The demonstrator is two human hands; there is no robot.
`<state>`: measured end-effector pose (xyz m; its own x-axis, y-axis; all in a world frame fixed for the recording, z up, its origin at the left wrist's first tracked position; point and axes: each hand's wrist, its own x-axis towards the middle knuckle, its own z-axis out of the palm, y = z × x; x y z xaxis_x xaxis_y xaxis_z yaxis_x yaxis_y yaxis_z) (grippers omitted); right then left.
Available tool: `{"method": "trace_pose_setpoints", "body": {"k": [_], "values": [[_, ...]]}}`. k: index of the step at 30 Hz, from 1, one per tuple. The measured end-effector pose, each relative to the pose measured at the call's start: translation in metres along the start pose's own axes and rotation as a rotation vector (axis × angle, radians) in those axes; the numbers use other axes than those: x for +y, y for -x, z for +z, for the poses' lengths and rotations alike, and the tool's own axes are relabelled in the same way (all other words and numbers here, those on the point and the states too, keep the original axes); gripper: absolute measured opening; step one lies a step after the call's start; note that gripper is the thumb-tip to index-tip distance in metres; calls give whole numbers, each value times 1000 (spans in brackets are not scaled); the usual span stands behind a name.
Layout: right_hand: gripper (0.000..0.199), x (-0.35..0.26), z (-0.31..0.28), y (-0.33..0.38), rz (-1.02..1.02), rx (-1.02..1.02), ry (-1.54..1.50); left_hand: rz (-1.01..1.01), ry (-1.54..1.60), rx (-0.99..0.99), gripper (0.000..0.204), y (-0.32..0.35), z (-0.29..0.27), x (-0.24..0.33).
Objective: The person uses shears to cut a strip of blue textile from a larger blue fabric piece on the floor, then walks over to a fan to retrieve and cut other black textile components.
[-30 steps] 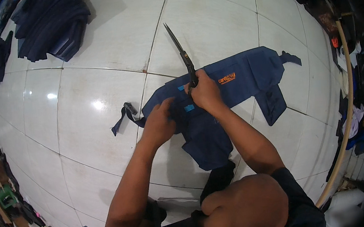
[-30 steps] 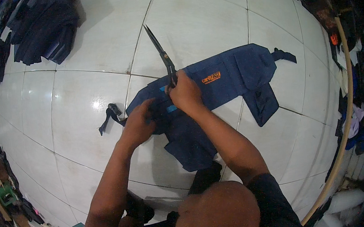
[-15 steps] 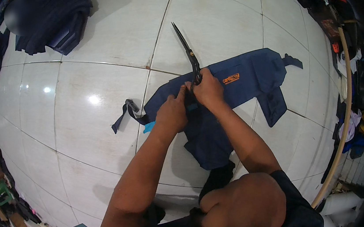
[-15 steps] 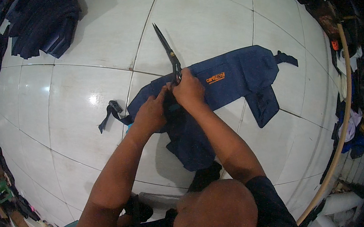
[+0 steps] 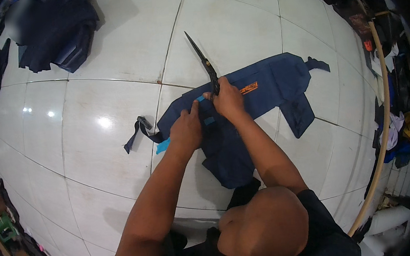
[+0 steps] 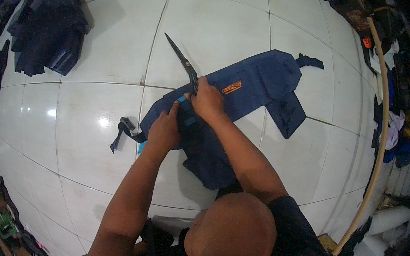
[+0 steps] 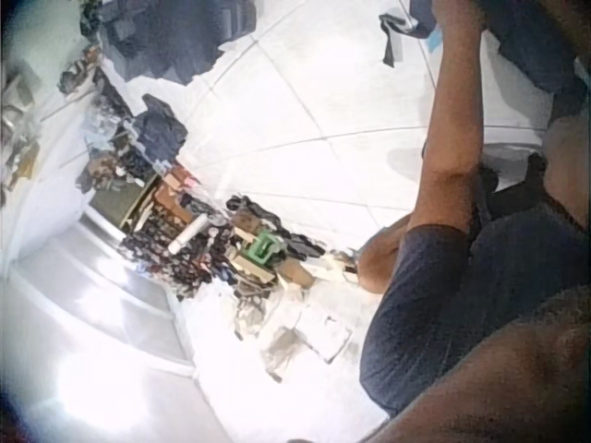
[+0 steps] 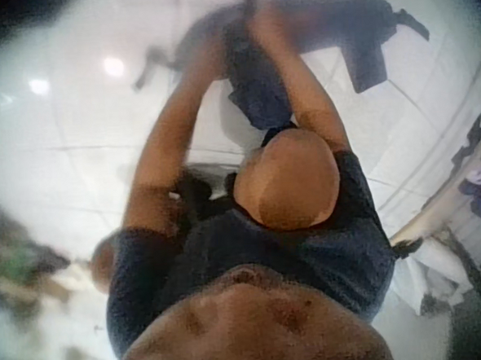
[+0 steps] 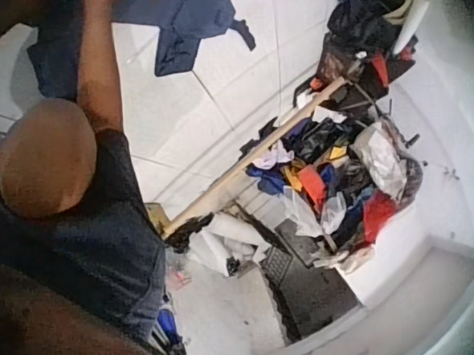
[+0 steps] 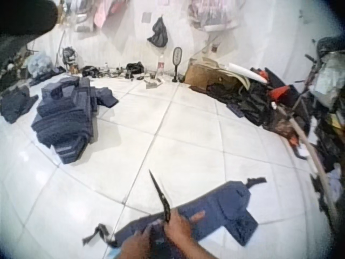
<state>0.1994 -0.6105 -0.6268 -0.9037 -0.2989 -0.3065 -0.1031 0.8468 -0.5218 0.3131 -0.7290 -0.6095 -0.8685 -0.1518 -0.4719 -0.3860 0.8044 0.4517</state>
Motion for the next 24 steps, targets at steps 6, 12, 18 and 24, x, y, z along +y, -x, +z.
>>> {"method": "trace_pose_setpoints", "body": {"k": [6, 12, 18, 24], "values": [[45, 26, -12, 29, -37, 150, -186, 60, 271, 227, 63, 12, -8, -39], [35, 36, -30, 107, 55, -67, -596, -107, 1103, 81, 54, 75, -49, -73], [33, 54, -31, 155, -91, -384, -481, -99, 1108, 73, 63, 93, -45, -76], [29, 64, -41, 173, -107, -498, -503, -65, 1102, -3, 67, 101, -35, -57]]}}
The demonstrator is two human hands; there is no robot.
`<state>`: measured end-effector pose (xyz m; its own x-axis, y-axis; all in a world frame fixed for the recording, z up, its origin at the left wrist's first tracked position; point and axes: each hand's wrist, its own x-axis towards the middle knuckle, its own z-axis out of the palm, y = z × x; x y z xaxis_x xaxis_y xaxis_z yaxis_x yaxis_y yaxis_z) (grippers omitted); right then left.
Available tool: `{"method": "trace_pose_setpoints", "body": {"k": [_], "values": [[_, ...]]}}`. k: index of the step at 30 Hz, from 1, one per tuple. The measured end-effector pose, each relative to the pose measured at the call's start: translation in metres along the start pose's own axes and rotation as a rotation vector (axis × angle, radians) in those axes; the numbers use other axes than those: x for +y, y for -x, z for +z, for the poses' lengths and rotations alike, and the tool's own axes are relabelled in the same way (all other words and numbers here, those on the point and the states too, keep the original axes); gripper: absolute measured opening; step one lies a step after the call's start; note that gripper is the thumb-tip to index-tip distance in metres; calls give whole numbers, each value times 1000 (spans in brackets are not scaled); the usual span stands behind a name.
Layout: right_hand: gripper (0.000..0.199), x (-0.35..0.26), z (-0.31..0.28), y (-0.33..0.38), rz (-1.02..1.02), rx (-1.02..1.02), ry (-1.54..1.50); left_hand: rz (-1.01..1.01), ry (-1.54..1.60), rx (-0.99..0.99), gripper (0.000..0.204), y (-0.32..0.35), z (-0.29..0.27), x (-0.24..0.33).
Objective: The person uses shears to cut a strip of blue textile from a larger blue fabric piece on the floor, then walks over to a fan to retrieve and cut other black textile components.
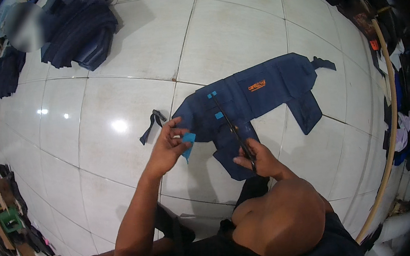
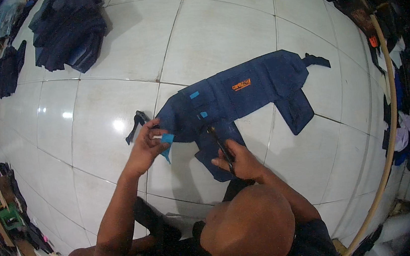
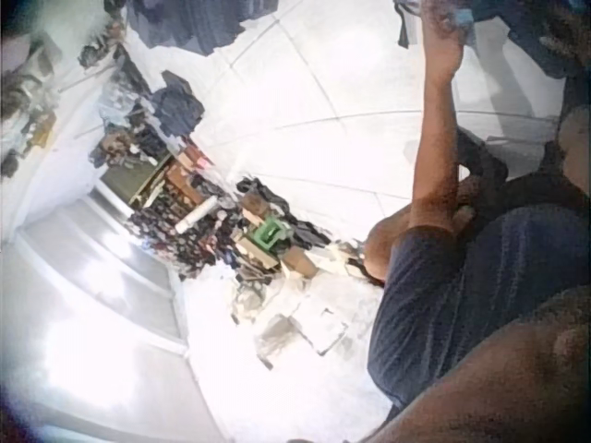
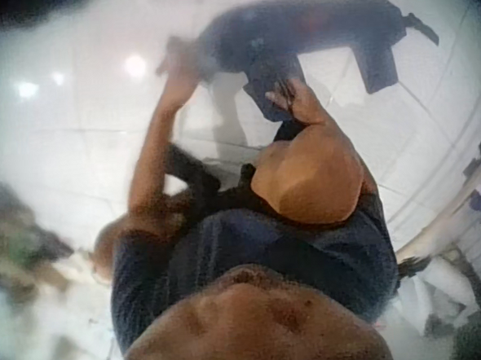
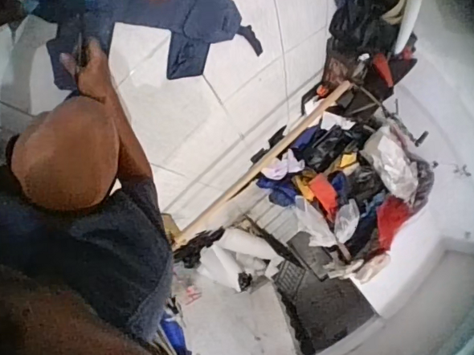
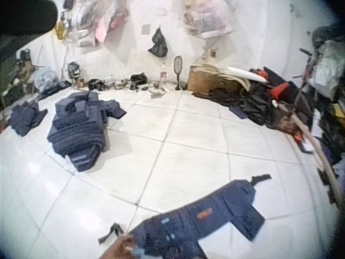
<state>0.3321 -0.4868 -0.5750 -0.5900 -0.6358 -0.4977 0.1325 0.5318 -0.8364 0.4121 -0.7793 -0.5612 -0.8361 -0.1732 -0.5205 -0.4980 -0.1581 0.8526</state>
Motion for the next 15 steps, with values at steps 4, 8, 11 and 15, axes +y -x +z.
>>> {"method": "trace_pose_setpoints", "body": {"k": [4, 8, 11, 15], "values": [[32, -4, 25, -41, -160, 164, -102, 9, 41, -75, 68, -6, 9, -15], [33, -25, 47, -65, -193, 130, -355, 63, 95, -62, 67, -3, 14, -12], [33, -40, 48, -65, -152, 143, -309, 71, 13, -56, 67, 3, 19, -3], [33, -41, 44, -65, -136, 120, -351, 96, -185, -101, 70, 9, 24, -2]]}}
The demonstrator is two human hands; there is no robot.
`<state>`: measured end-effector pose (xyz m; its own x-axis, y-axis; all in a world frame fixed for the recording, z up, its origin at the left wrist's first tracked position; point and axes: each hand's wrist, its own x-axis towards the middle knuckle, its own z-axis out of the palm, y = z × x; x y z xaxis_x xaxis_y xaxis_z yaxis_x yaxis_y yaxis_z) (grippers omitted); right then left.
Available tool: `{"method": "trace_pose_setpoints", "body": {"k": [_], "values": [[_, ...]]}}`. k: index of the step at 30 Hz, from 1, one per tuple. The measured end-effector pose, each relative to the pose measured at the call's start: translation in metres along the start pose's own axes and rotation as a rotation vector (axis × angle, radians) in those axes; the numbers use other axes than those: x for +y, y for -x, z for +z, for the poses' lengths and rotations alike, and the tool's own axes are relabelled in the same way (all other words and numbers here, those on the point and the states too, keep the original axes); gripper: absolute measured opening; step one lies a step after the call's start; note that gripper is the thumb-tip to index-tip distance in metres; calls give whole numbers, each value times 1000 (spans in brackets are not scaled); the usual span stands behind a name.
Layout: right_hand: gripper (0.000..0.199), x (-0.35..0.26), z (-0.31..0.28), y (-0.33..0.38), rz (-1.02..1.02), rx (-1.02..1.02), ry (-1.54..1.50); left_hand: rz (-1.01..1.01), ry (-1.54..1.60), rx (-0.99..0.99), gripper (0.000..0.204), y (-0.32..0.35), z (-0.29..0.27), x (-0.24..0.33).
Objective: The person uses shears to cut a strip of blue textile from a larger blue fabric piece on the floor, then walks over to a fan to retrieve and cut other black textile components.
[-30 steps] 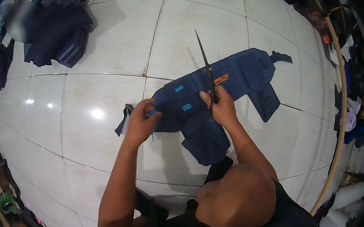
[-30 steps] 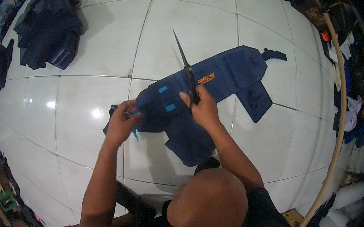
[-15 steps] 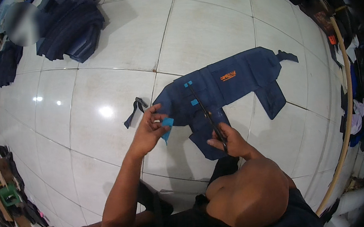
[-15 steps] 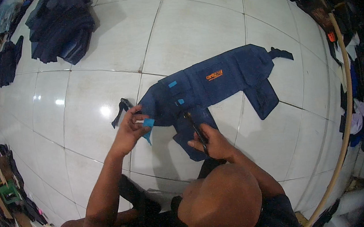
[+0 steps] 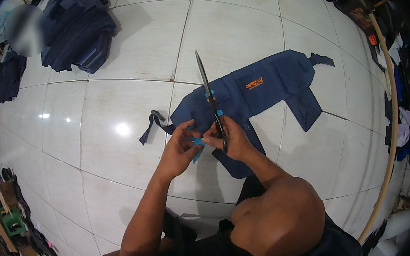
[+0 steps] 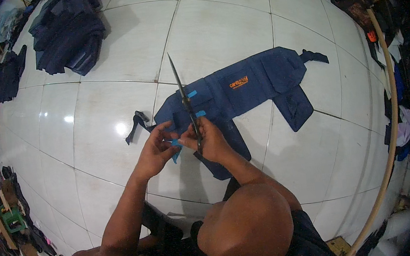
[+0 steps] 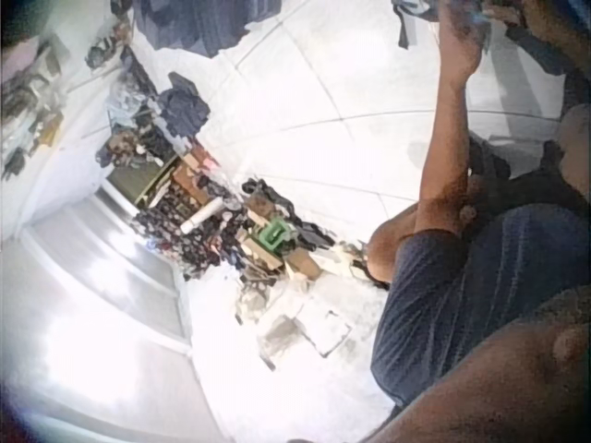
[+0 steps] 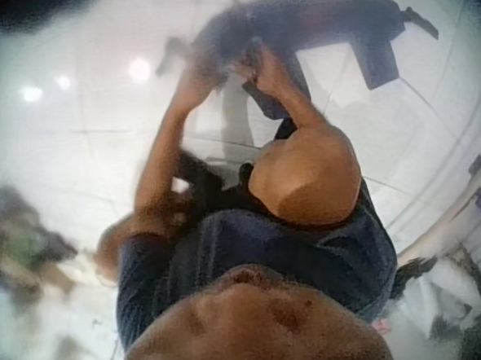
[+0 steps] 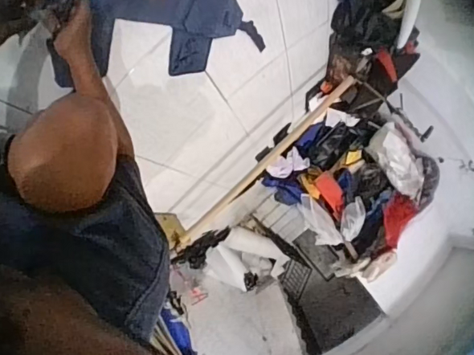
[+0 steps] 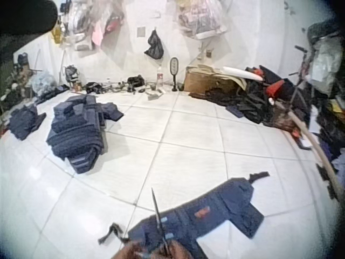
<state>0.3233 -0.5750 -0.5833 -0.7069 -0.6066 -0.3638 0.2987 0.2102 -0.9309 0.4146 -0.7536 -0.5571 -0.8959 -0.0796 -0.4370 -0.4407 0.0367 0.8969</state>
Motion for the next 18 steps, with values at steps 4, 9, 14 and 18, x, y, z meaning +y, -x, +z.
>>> {"method": "trace_pose_setpoints", "body": {"k": [4, 9, 14, 18], "values": [[35, 22, 2, 8, -32, 57, 79, -78, 54, 5, 69, 1, 9, 2], [37, 34, 0, 10, -59, 97, 75, -128, -20, 45, 54, 1, 15, -14], [35, 21, -27, 23, -97, 209, 301, -9, 16, 118, 39, -6, 14, -16], [42, 2, -70, 65, 135, 28, 493, -44, 95, 186, 26, -11, -2, -7]]}}
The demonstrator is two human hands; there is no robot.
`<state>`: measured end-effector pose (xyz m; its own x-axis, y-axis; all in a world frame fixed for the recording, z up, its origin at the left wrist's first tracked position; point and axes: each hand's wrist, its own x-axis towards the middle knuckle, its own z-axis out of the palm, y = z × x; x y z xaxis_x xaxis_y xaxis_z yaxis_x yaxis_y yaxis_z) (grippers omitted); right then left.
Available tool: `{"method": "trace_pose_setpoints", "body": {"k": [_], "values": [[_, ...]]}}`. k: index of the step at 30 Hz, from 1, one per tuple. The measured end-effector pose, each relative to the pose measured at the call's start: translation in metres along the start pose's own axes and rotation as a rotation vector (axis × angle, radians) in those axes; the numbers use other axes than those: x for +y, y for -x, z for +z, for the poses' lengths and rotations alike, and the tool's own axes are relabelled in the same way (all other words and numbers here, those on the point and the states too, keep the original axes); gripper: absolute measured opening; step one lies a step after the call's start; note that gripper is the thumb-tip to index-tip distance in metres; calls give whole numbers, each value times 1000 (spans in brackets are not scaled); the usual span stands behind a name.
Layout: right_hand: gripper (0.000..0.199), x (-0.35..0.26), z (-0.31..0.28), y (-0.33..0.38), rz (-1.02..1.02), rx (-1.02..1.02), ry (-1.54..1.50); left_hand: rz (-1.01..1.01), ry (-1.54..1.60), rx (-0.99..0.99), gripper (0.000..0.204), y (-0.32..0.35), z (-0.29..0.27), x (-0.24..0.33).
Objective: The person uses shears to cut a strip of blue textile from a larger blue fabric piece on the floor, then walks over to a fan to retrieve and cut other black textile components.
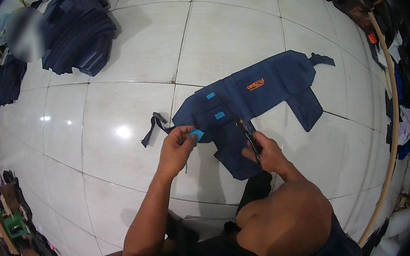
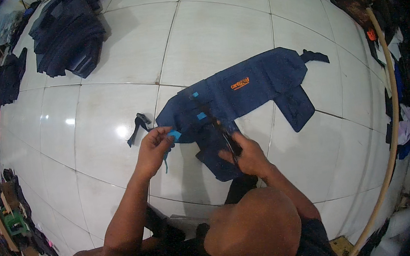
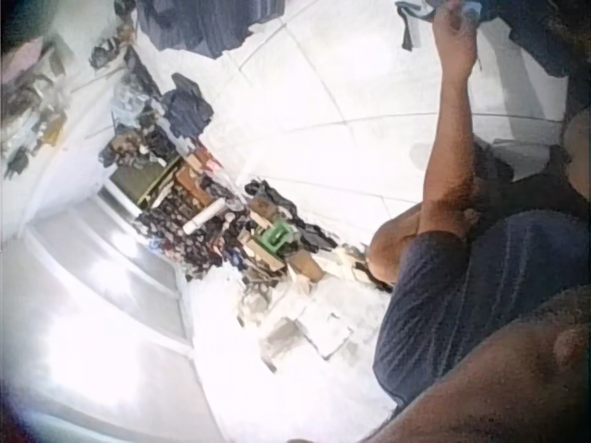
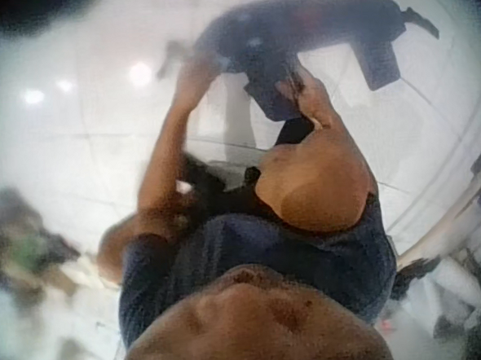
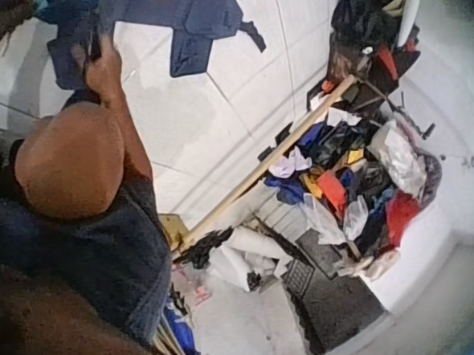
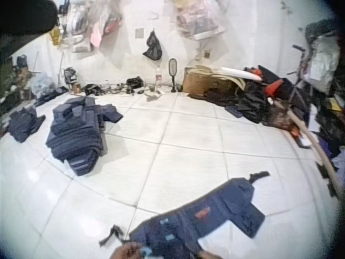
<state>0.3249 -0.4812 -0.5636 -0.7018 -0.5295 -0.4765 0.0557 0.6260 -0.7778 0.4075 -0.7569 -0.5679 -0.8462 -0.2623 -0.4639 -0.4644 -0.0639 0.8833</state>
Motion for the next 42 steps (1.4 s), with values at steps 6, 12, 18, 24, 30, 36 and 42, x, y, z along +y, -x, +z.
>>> {"method": "trace_pose_setpoints", "body": {"k": [6, 12, 18, 24, 30, 36, 42], "values": [[64, 19, -19, 37, 117, -361, 172, -84, 73, 38, 18, -2, 0, 20], [63, 13, -20, 33, 145, -399, 171, -75, 195, 24, 26, -6, 3, 28], [62, 2, -20, 26, 95, -376, 132, -12, 80, 47, 38, -4, 1, 29], [60, 1, -14, 22, 70, -340, 136, 63, 126, 19, 40, -3, 5, 24], [58, 7, -8, 19, 65, -334, 93, 147, 80, 22, 42, -1, 6, 21], [56, 8, -6, 20, 38, -314, 85, 140, 174, 42, 44, -1, 10, 18], [45, 19, 1, 22, -99, -191, 35, 116, 121, 33, 43, 0, 10, 23]]}}
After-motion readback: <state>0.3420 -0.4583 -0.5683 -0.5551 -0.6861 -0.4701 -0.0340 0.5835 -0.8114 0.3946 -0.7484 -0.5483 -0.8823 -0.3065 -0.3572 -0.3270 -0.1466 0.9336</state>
